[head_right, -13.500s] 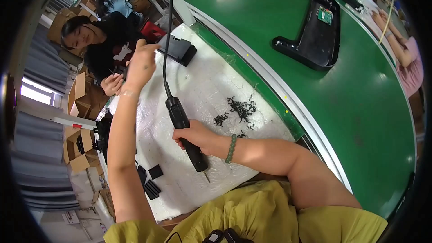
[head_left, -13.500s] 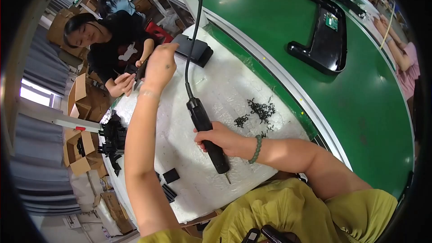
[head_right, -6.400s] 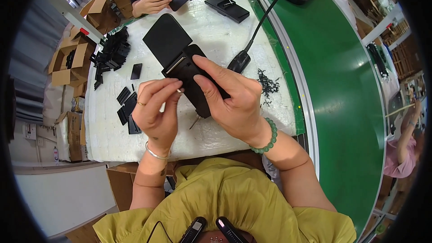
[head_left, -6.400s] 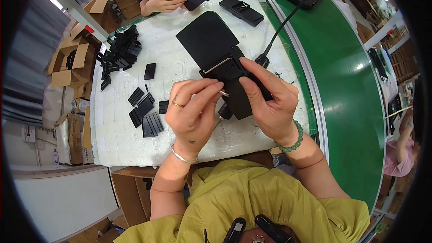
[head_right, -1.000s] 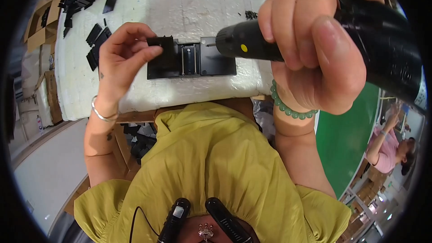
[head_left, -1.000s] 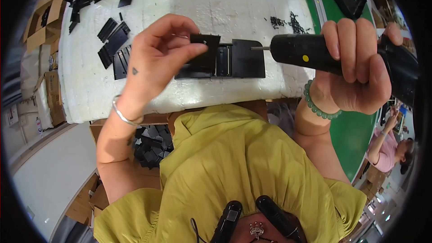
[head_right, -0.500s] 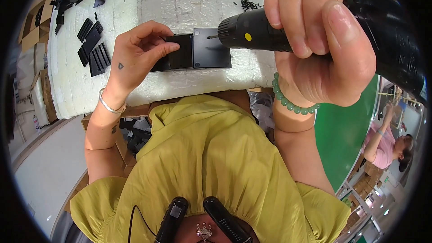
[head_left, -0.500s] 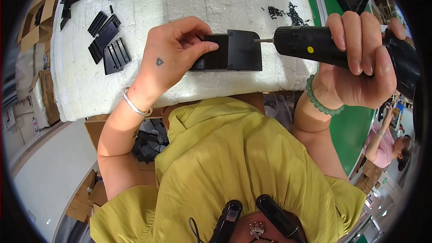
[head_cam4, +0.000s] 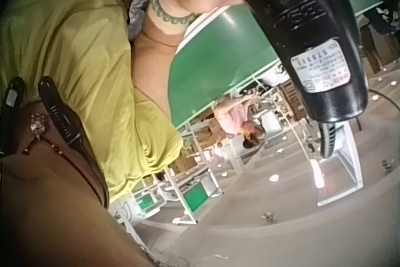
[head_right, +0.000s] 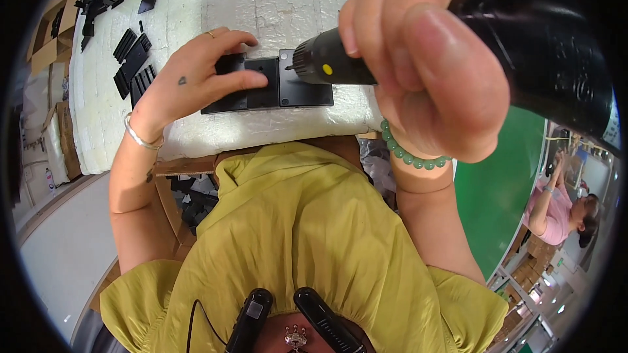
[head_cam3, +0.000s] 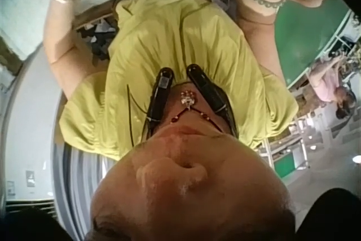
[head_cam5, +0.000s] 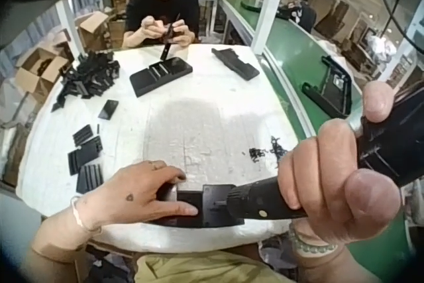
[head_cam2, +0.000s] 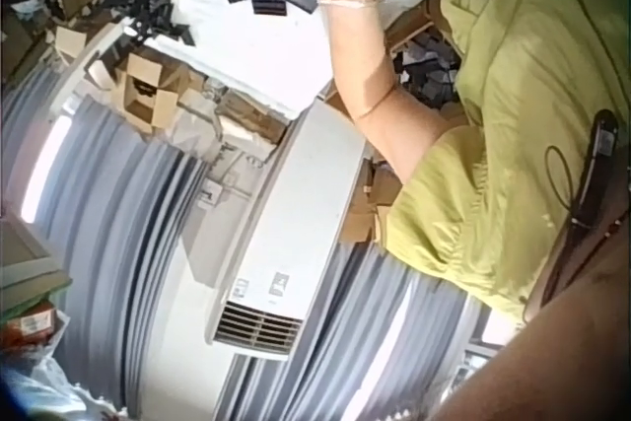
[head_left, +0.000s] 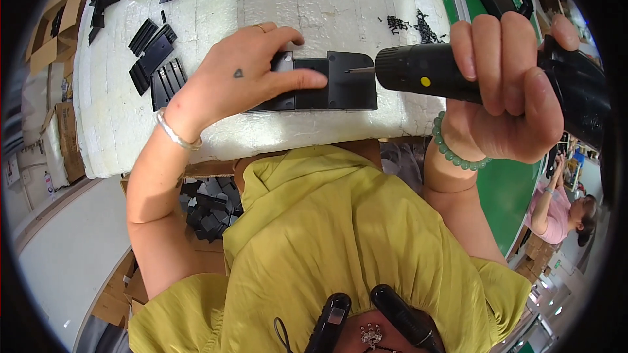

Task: Assembling black plastic components using an electric screwdriver on an industrial production line.

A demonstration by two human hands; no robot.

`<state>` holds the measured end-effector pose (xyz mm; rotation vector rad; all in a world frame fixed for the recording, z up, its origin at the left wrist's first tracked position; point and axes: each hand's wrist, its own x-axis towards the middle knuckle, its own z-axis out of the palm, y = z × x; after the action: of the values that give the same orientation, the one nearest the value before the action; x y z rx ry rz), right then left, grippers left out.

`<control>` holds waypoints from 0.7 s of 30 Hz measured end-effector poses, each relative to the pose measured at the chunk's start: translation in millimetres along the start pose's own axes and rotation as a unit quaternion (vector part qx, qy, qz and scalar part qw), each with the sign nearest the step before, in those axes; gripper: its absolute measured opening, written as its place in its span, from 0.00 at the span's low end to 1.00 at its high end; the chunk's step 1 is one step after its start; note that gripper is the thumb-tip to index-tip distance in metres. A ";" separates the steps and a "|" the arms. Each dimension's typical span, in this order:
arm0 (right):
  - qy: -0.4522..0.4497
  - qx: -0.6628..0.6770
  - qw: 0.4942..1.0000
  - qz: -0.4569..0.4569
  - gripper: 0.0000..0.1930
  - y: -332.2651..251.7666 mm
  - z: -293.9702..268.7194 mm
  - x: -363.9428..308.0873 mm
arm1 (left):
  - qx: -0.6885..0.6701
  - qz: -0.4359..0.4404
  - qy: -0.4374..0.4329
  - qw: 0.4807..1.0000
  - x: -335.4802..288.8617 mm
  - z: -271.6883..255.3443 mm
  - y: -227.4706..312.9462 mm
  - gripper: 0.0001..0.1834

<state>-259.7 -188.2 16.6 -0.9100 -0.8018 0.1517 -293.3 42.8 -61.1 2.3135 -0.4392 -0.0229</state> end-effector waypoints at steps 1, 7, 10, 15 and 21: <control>-0.017 -0.007 1.000 0.003 0.19 0.4 0.5 0.7 | 0.029 -0.022 -0.066 0.997 3.5 -1.6 3.4 0.20; -0.060 -0.013 0.998 0.006 0.21 6.5 5.9 0.7 | -0.069 -0.066 -0.132 0.987 1.7 6.0 11.3 0.17; -0.088 -0.010 0.996 0.012 0.21 8.9 9.9 2.7 | -0.108 -0.091 -0.104 0.985 -3.3 10.9 13.5 0.17; -0.087 -0.092 0.990 0.058 0.23 13.9 25.0 3.0 | -0.103 -0.100 -0.103 0.984 -3.3 12.0 12.8 0.18; 0.011 -0.193 0.979 0.071 0.22 29.3 39.3 -1.0 | -0.095 -0.052 -0.060 0.992 -6.7 21.0 2.4 0.18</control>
<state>-280.9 -145.0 7.8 -1.3344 -0.7586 0.1119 -303.5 28.9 -75.0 2.1521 -0.3596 -0.2448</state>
